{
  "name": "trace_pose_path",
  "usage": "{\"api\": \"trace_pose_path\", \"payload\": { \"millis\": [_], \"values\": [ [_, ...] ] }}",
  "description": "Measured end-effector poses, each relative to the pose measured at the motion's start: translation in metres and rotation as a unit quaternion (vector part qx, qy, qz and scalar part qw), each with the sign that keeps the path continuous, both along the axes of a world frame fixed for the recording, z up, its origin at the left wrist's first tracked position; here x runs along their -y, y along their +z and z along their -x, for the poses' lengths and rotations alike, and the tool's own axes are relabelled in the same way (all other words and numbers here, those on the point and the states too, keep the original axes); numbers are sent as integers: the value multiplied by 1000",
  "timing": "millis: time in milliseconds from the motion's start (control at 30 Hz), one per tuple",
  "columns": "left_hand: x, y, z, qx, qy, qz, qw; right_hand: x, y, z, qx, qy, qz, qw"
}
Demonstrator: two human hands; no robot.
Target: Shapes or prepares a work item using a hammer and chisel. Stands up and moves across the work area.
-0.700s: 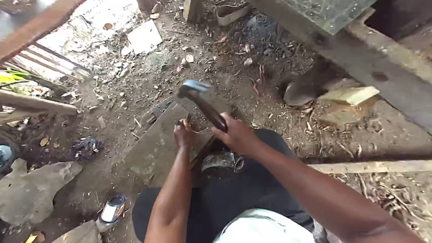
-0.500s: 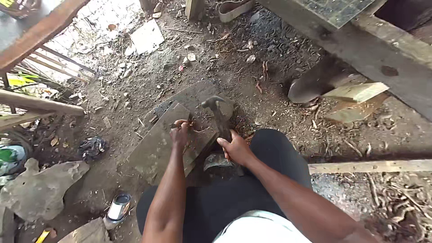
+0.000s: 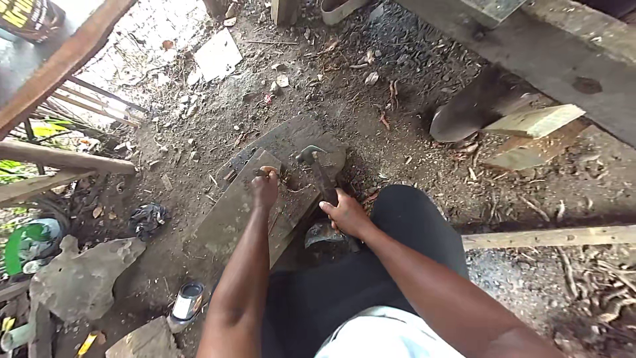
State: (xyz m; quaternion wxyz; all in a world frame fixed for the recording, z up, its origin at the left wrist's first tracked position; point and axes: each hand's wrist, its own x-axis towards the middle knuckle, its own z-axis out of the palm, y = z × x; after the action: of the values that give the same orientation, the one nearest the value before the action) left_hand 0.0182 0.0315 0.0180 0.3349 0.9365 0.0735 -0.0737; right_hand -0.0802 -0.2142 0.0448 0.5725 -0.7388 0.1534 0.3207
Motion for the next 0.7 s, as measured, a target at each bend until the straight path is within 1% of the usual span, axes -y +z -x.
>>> {"api": "trace_pose_path", "payload": {
  "millis": [100,167,233,300,367,433,500,533,567,633,667,700],
  "values": [
    [8,13,-8,-12,-52,-43,998,0,0,1,9,18,14,1000],
    [13,22,-21,-57,-79,-85,992,1,3,0,28,28,26,999],
    [16,27,-34,-111,-109,-129,979,4,17,-1,57,46,44,996],
    [19,28,-41,-134,-138,-145,971,8,40,-5,97,69,64,991],
    [21,26,-42,-117,-160,-154,968,11,74,-9,158,91,88,979],
    [22,26,-36,-89,-165,-150,971,10,101,-8,258,86,114,956],
    [24,29,-27,-87,-148,-144,975,5,106,-7,352,66,135,924],
    [24,28,-24,-85,-139,-144,976,2,99,-9,372,69,147,914],
    [23,24,-23,-75,-134,-147,977,1,89,-12,358,97,165,914],
    [20,13,-18,-61,-136,-163,975,3,74,-22,238,211,208,925],
    [21,9,-17,-55,-137,-165,975,5,73,-26,196,240,217,926],
    [21,8,-18,-44,-135,-158,977,7,78,-27,182,241,215,929]
  ]
}}
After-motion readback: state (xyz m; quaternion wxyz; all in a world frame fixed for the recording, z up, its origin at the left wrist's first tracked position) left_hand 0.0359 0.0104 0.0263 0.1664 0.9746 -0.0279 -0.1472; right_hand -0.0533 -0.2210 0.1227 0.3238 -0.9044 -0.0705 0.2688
